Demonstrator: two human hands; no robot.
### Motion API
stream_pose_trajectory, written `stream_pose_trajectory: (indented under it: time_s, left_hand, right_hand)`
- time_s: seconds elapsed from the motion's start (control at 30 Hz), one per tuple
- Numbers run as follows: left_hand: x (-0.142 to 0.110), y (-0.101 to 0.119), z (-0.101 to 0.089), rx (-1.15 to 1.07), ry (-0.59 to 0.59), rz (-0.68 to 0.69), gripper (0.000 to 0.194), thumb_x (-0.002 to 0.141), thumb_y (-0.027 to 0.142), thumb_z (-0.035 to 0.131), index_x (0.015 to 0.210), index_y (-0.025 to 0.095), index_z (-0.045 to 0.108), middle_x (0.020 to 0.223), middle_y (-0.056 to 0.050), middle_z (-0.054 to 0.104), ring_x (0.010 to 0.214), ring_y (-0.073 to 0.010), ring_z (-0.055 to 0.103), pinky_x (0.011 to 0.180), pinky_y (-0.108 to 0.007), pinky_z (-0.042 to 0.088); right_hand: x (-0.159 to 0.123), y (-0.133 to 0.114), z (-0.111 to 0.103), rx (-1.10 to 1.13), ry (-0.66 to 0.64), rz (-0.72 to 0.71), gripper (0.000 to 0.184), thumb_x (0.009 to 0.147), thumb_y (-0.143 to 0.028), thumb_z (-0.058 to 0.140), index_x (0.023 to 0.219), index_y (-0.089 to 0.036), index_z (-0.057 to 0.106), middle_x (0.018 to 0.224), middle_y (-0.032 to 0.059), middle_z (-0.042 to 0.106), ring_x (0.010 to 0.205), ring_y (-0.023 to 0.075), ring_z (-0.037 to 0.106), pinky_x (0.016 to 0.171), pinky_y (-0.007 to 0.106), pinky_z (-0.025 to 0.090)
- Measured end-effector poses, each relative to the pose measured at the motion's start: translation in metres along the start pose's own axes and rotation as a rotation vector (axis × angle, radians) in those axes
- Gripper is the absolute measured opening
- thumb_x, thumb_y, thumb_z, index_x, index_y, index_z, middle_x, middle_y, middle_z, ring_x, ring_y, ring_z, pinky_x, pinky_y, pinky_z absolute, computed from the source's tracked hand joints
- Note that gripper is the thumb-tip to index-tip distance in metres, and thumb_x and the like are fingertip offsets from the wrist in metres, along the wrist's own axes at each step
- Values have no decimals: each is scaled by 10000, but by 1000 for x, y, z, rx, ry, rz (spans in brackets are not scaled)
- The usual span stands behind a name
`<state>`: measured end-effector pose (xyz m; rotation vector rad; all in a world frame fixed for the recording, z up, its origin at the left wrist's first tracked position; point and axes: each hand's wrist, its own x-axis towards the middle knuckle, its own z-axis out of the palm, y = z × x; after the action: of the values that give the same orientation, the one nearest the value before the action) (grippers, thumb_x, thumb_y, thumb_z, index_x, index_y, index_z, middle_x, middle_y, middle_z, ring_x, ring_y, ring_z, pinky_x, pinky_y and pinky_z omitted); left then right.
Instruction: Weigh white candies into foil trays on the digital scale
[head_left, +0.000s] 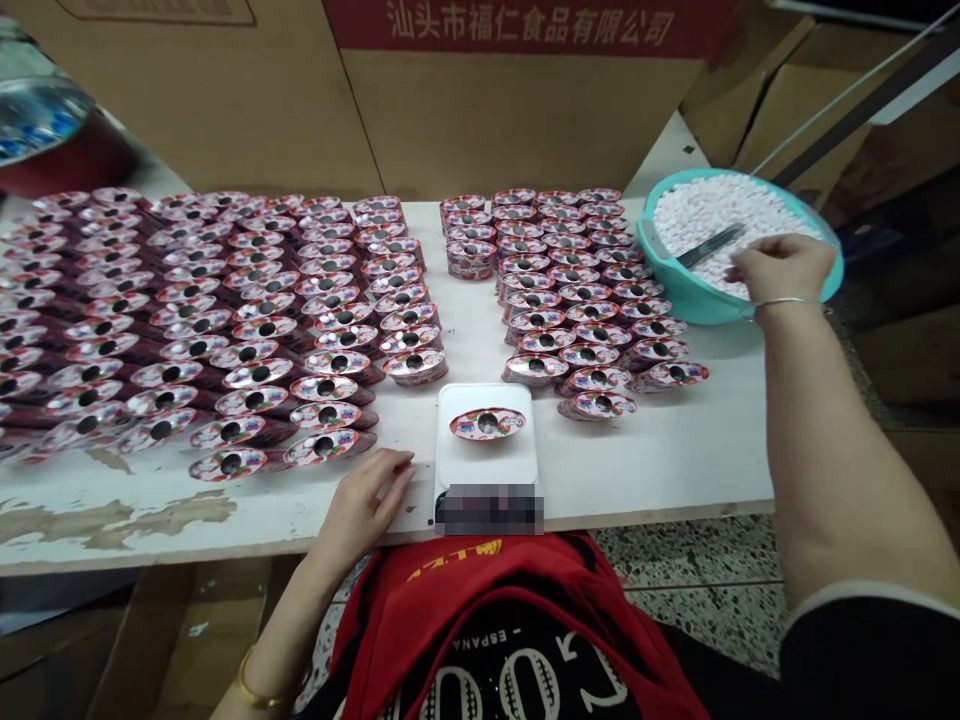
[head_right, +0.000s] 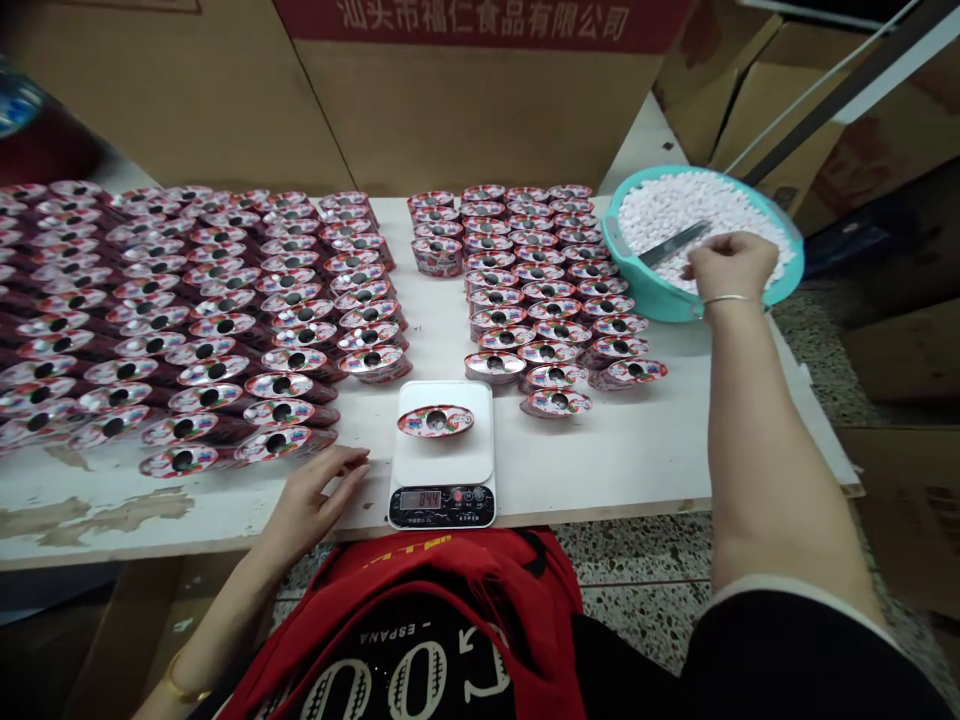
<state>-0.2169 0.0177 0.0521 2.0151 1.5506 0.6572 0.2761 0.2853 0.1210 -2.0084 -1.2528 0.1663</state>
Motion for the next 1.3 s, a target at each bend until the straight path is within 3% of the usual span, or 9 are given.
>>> stream_pose_trajectory:
  time_s: [0.03,0.07,0.13,0.23,0.33,0.5,0.9,1.1,1.3]
  left_hand:
    - [1,0,-1,1,5,-5,197,941,313,495,1063,202,601,933,-48,658,850,-157,632,770,-293,527]
    - [2,1,-2,3,9,-9,198,940,319,495,1062,203,601,940,-49,658,853,-159,632,766,-294,529]
    - [4,2,-4,5,13,-10,203,942,326,493,1066,204,598,949,-54,657,859,-163,630,750,-293,532]
    - [3,4,-5,1,20,9,203,945,323,488,1069,203,596,948,-61,655,862,-165,623,730,-289,532]
    - [-2,4,-4,-4,20,17,189,943,310,493,1060,202,596,932,-57,652,851,-160,616,741,-288,529]
    - [-12,4,0,-22,23,-4,190,942,312,491,1057,204,595,945,-55,657,838,-155,620,726,-279,525]
    - [-5,6,2,-62,15,41,167,944,275,497,1059,192,585,918,-48,643,833,-144,609,753,-276,496]
    - [1,11,3,-63,63,89,165,932,228,515,1075,183,585,939,-50,645,861,-141,611,798,-284,492]
    - [13,24,1,13,227,200,267,897,194,569,1164,198,576,1021,-76,642,957,-175,601,846,-318,489]
  right_hand:
    - [-22,-19,-5,193,-15,107,158,715,13,639,635,-113,587,602,89,604,489,95,535,556,296,408]
    - [-48,-40,-9,367,-126,134,162,698,-8,677,656,-133,583,606,56,592,497,105,547,575,298,435]
    - [-106,-80,-17,576,-418,19,107,705,-80,713,740,-141,633,674,34,614,551,114,565,618,296,464]
    - [-185,-122,-20,603,-859,-186,76,769,-203,693,823,-164,656,759,28,637,641,121,568,616,267,454]
    - [-232,-138,-11,448,-1043,-440,38,820,-174,616,824,-163,651,803,33,634,711,122,551,656,255,434]
    - [-251,-135,4,194,-1051,-724,135,863,-87,545,888,-132,670,879,69,634,847,151,566,786,281,431]
    - [-255,-134,8,131,-1008,-769,141,901,-95,535,905,-106,676,921,92,601,877,165,561,820,301,445]
    - [-243,-129,-1,371,-832,-659,132,892,-114,551,902,-138,680,915,71,636,891,159,594,834,313,472]
    - [-236,-105,-15,526,-717,-315,166,873,-254,617,983,-145,679,875,54,644,711,122,568,638,271,482]
